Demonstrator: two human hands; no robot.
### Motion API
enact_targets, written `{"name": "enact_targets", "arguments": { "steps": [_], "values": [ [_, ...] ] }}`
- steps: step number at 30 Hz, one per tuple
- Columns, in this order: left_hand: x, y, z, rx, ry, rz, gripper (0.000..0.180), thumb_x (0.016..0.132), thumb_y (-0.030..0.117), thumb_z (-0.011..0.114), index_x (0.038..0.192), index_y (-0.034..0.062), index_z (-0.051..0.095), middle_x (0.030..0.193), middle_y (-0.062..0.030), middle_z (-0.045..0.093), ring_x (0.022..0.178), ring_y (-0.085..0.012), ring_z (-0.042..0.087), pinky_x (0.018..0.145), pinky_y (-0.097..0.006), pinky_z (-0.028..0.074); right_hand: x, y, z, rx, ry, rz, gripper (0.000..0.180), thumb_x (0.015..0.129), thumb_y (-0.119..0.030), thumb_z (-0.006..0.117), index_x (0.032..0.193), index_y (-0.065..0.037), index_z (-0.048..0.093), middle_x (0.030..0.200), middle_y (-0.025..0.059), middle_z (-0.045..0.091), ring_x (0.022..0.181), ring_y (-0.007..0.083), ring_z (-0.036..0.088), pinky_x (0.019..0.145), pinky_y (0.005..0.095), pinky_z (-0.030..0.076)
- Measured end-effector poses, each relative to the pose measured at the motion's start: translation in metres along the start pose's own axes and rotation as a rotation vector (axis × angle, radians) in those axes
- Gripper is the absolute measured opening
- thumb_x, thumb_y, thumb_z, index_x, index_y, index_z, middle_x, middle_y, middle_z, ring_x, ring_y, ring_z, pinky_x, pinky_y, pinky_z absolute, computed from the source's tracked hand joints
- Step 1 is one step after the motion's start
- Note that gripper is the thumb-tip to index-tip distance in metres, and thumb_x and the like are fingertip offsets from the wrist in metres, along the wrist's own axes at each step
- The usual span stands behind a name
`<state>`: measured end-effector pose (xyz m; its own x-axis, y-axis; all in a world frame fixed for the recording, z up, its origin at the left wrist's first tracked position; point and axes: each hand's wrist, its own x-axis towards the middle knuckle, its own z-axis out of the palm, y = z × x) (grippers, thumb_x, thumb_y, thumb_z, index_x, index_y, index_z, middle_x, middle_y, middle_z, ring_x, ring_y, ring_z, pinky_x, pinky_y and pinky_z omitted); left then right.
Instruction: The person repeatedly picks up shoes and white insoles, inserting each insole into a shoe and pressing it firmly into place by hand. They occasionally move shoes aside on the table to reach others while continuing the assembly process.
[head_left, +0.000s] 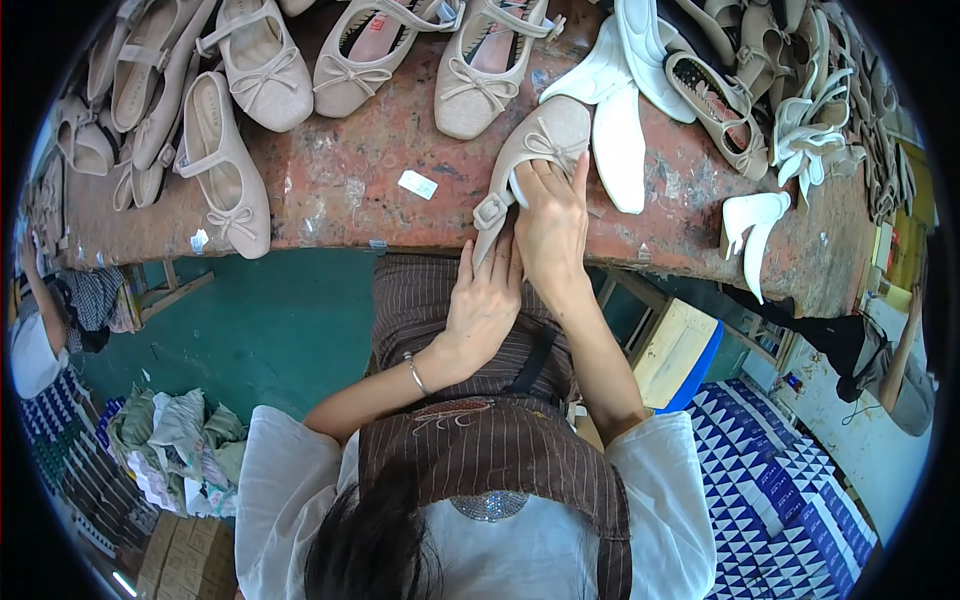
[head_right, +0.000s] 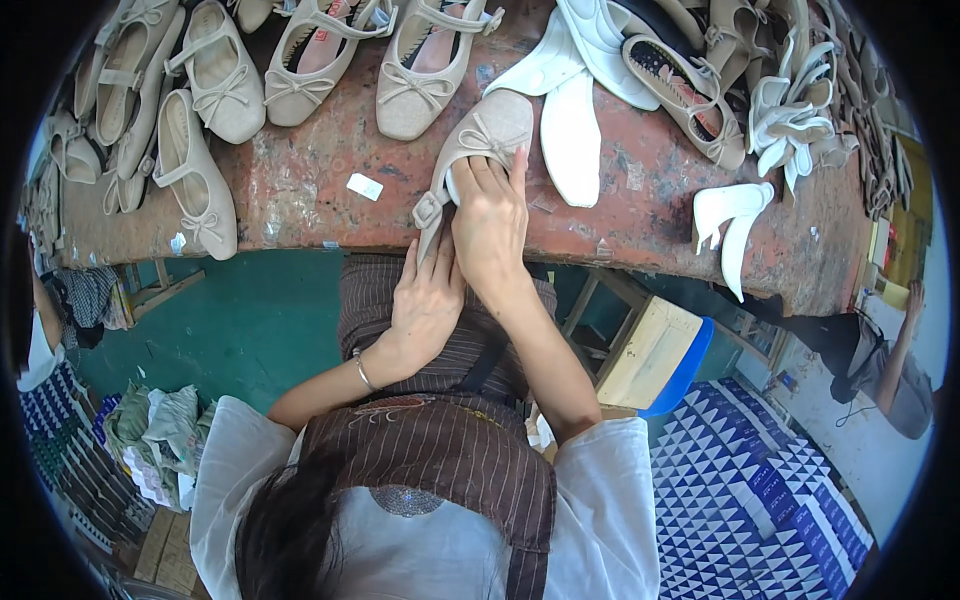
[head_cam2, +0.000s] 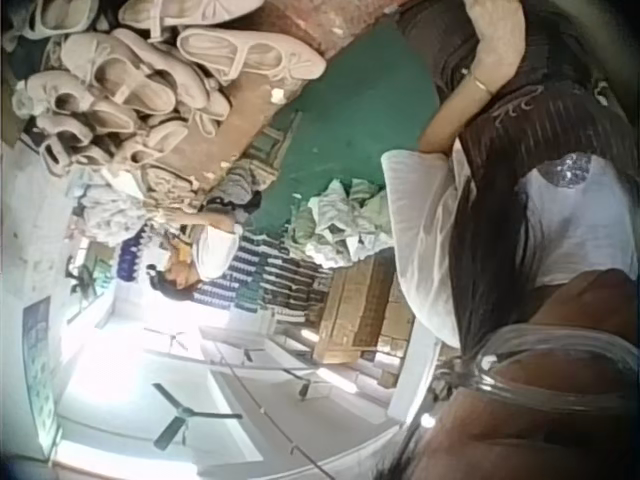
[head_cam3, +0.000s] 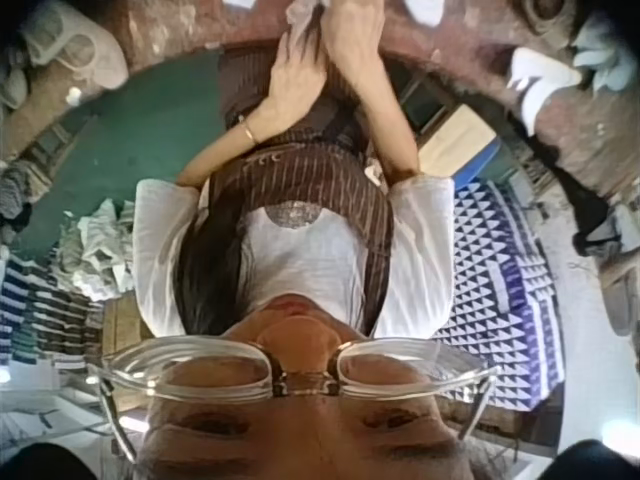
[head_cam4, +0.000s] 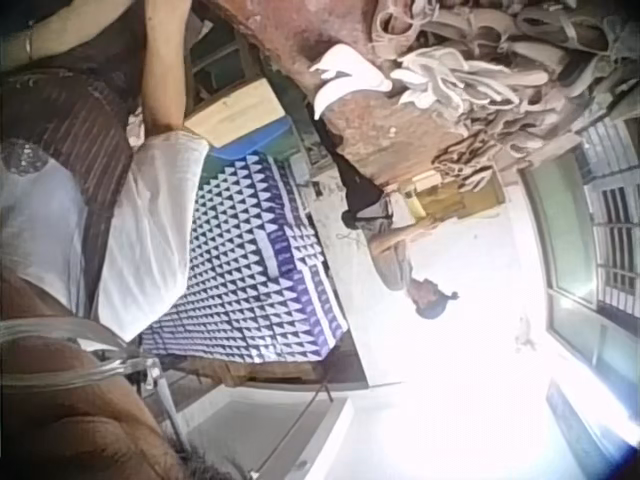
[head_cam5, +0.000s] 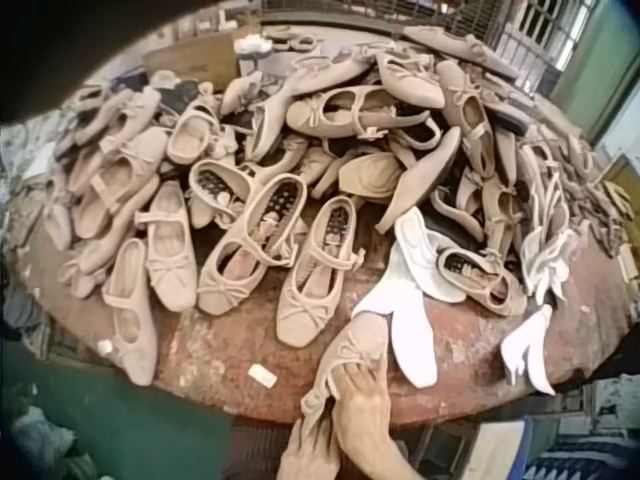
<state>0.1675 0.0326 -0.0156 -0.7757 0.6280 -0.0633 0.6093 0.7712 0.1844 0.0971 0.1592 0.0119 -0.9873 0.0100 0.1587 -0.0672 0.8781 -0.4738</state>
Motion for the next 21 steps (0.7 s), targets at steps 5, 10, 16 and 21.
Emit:
{"name": "enact_targets", "arguments": {
  "steps": [5, 10, 16, 21],
  "values": [
    [-0.003, 0.004, 0.007, -0.054, 0.003, 0.000, 0.056, 0.087, 0.025, 0.056, 0.135, -0.0044, 0.055, 0.141, -0.0246, 0.049, 0.138, -0.0362, 0.041, 0.115, -0.055, 0.030, -0.046, -0.013, 0.013, -0.176, -0.019, 0.069, 0.061, 0.080, -0.001, 0.061, 0.140, 0.001, 0.051, 0.144, 0.0293, 0.047, 0.136, 0.0434, 0.044, 0.117, 0.0578, 0.022],
    [0.003, 0.000, 0.001, 0.002, 0.007, 0.029, 0.051, 0.088, 0.021, 0.054, 0.132, -0.0063, 0.056, 0.136, -0.0220, 0.054, 0.131, -0.0347, 0.049, 0.109, -0.053, 0.039, 0.006, 0.012, 0.019, -0.195, -0.190, 0.150, 0.041, 0.081, -0.002, 0.057, 0.120, 0.007, 0.057, 0.112, 0.0267, 0.058, 0.111, 0.0415, 0.056, 0.114, 0.0599, 0.026],
    [-0.001, 0.002, 0.010, -0.105, 0.042, 0.010, 0.048, 0.084, 0.018, 0.059, 0.128, -0.0024, 0.062, 0.133, -0.0211, 0.057, 0.131, -0.0363, 0.049, 0.114, -0.055, 0.033, -0.053, -0.014, 0.021, -0.322, -0.069, 0.003, 0.062, 0.084, -0.011, 0.054, 0.139, 0.014, 0.042, 0.139, 0.0309, 0.050, 0.137, 0.0398, 0.044, 0.117, 0.0623, 0.016],
    [0.001, -0.003, 0.006, -0.090, 0.055, 0.004, 0.048, 0.088, 0.018, 0.055, 0.129, -0.0058, 0.059, 0.134, -0.0234, 0.055, 0.134, -0.0372, 0.046, 0.108, -0.056, 0.038, 0.001, -0.003, 0.009, -0.296, -0.256, 0.117, 0.042, 0.083, -0.009, 0.051, 0.120, 0.010, 0.054, 0.110, 0.0216, 0.060, 0.110, 0.0357, 0.058, 0.117, 0.0587, 0.018]
  ]
}}
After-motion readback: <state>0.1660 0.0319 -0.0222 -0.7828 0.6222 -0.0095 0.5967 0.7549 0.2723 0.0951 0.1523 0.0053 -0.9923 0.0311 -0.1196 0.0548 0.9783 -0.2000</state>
